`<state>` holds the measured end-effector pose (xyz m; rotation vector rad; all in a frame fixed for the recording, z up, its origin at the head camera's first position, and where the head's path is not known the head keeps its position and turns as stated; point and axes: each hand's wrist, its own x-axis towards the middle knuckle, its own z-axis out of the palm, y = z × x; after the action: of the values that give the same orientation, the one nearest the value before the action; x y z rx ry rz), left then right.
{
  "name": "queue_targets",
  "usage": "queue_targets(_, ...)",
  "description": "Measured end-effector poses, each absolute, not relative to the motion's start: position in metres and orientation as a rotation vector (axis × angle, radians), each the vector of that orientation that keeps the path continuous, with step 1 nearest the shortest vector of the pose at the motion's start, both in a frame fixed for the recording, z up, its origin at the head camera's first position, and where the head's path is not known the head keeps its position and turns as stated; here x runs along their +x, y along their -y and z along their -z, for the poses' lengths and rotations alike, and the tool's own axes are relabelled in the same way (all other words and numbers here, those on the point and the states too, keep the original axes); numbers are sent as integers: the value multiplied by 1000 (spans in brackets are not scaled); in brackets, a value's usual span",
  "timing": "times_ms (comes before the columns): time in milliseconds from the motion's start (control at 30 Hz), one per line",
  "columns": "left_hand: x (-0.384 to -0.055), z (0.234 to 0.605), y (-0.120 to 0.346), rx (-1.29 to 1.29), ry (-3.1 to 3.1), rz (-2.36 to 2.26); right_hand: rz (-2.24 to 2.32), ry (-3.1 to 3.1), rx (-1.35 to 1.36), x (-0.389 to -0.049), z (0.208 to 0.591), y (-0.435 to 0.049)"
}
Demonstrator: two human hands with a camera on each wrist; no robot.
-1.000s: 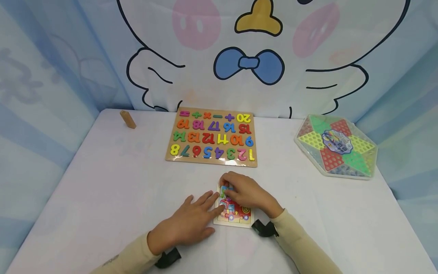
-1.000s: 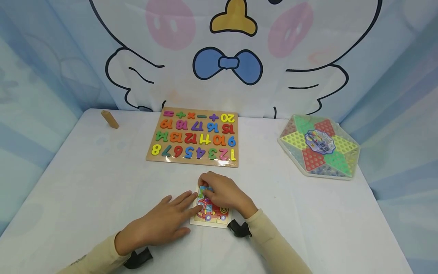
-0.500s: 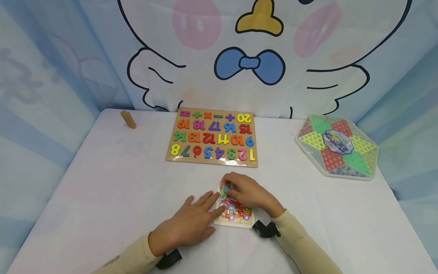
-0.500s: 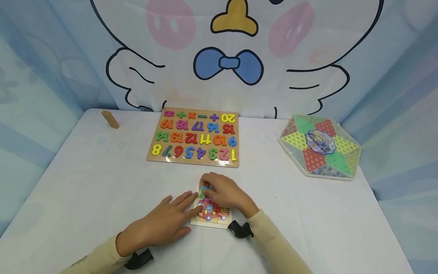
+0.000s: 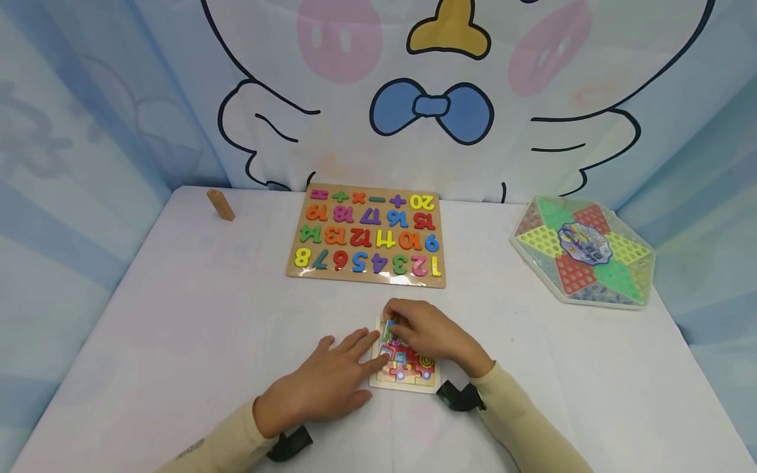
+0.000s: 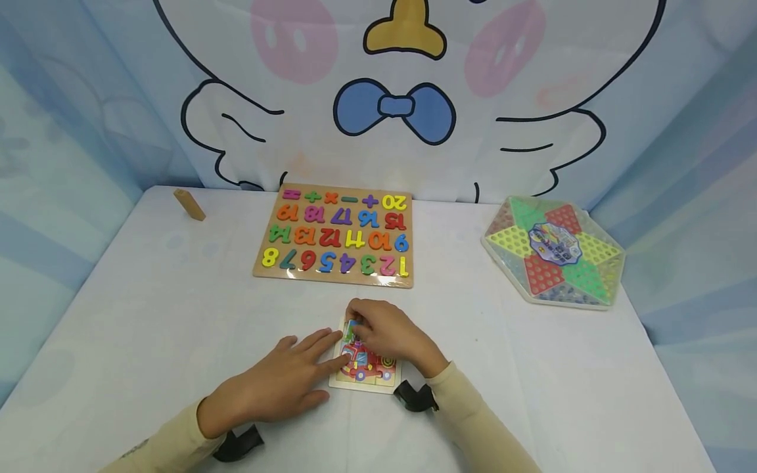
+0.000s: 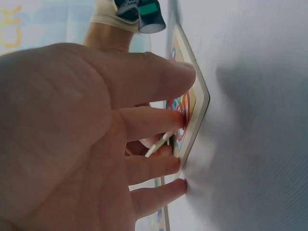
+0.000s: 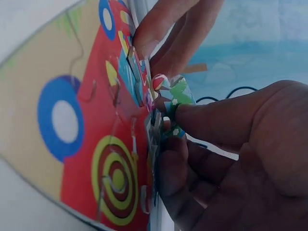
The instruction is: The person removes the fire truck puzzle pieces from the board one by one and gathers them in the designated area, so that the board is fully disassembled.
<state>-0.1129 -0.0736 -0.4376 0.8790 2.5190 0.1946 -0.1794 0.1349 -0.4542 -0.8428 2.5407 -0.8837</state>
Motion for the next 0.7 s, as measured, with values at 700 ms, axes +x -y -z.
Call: queue_targets(700,-116,437,76,847,-2479,-232,1131,-2356,-697,-185,457,-144)
